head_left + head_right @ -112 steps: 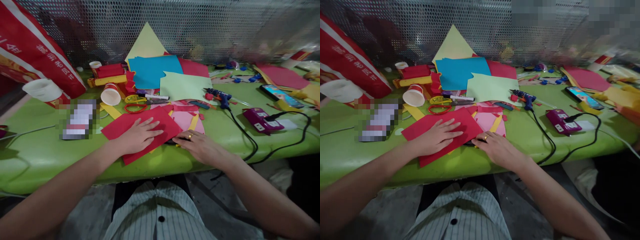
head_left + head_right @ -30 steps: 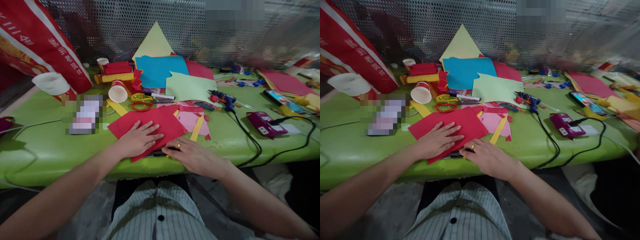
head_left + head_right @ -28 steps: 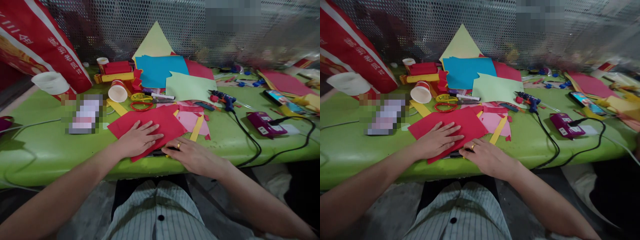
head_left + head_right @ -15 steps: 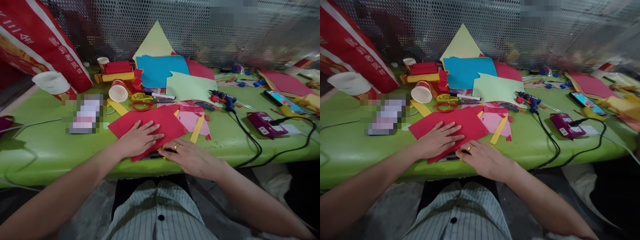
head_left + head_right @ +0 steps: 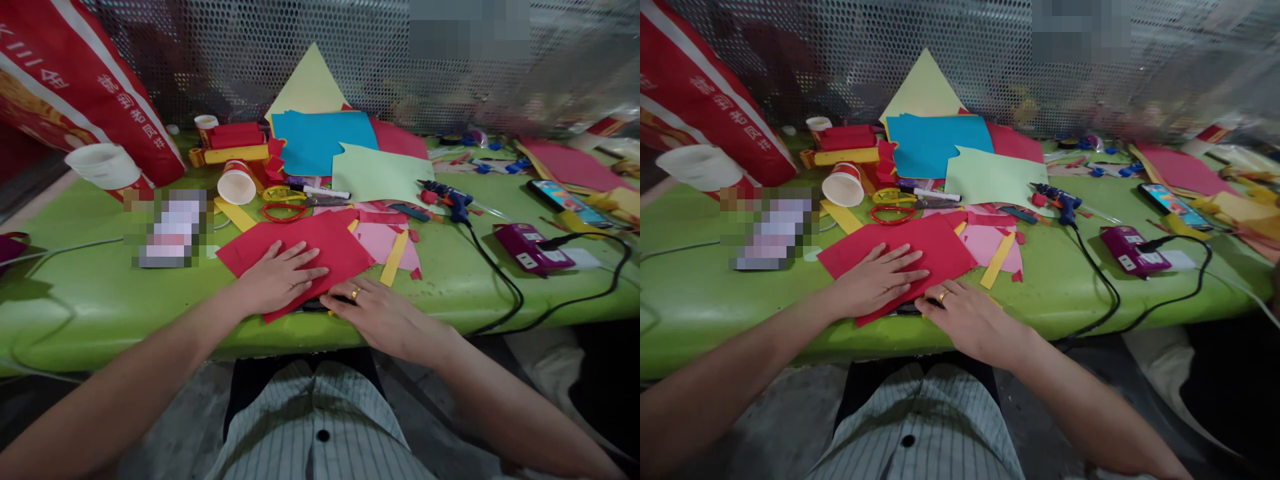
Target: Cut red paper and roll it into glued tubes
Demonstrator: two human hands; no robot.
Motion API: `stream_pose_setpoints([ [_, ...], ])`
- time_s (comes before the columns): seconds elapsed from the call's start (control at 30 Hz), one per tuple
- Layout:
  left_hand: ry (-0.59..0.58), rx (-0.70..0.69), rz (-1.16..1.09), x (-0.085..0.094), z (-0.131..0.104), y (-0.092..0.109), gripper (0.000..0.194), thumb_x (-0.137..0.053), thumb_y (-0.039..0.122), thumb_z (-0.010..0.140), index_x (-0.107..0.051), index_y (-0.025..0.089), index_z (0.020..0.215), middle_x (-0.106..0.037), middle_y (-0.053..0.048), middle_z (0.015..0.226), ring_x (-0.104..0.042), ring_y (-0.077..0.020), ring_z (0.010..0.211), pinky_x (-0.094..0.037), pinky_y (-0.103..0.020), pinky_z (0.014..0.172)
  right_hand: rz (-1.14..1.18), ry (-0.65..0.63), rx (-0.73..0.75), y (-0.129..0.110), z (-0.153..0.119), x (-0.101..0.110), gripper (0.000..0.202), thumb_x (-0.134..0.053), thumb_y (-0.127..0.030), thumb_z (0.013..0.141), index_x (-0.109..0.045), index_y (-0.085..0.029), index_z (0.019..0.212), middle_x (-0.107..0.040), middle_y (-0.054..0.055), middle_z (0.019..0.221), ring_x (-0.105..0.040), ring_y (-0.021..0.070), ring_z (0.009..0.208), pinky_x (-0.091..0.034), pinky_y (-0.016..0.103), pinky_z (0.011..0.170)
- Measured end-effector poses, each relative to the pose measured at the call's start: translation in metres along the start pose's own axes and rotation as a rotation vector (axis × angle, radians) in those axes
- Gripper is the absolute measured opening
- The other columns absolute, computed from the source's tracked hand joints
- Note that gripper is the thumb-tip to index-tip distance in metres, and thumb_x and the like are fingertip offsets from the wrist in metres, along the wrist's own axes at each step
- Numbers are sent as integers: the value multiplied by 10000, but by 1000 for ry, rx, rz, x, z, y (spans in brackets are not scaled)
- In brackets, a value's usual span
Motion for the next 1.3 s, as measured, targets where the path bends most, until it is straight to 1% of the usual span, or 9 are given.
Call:
stream_pose_setpoints([
  [0.13,-3,3,0,-1,1,-1,412,-269,341,946,-417,335,1331,-350,-30,1462,-218,-263,1372,-182,-571,1048,-10,-2,12,-8,7,-1,384,-452,-60,815,-556,-170,1168,-626,108,1063,-582,199,914,-496,351,773],
  [0.27,-15,8,-7,-2,2,-1,413,-268,340,948,-415,327,1334,-342,-31,1466,-215,-263,1373,-176,-571,1050,-4,-17,-1,-12,11,-3,349,-448,-95,843,-542,-149,1175,-622,126,1052,-579,224,920,-494,385,772],
  [0.5,-21,17,3,-1,1,-1,419,-256,353,949,-407,330,1339,-332,-24,1471,-198,-253,1379,-155,-550,1065,52,-26,22,-12,10,-2,394,-440,-52,818,-534,-134,1191,-610,137,1083,-575,228,942,-492,399,795],
  [0.7,-43,12,1,-1,0,0,429,-247,353,948,-385,322,1353,-314,-31,1479,-180,-258,1383,-150,-559,1061,45,-50,17,-15,15,1,350,-408,-91,863,-537,-146,1184,-594,129,1118,-571,225,961,-504,395,781],
  [0.83,-41,25,-7,-1,1,-1,423,-250,362,948,-408,331,1339,-321,-21,1476,-189,-253,1381,-140,-551,1068,55,-64,22,-14,14,1,338,-388,-116,884,-535,-140,1188,-596,134,1115,-574,231,961,-510,407,771],
  [1.07,-39,15,-11,-1,1,-1,426,-246,367,948,-391,336,1348,-327,-27,1474,-189,-251,1381,-147,-550,1063,32,-43,41,-17,17,2,322,-367,-134,898,-552,-138,1162,-609,119,1094,-582,228,943,-517,395,770],
  [1.3,-31,7,-19,-2,1,-2,424,-247,364,950,-391,336,1348,-328,-28,1473,-192,-254,1380,-144,-556,1062,15,-35,51,-16,17,2,332,-365,-130,897,-544,-153,1175,-604,111,1105,-578,213,952,-510,376,779],
])
Point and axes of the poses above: each hand's wrist, its own z-axis towards the middle knuckle, its own x-axis out of the back of the hand, y = z × x, the point moved 4 cm from there along z, towards the middle knuckle
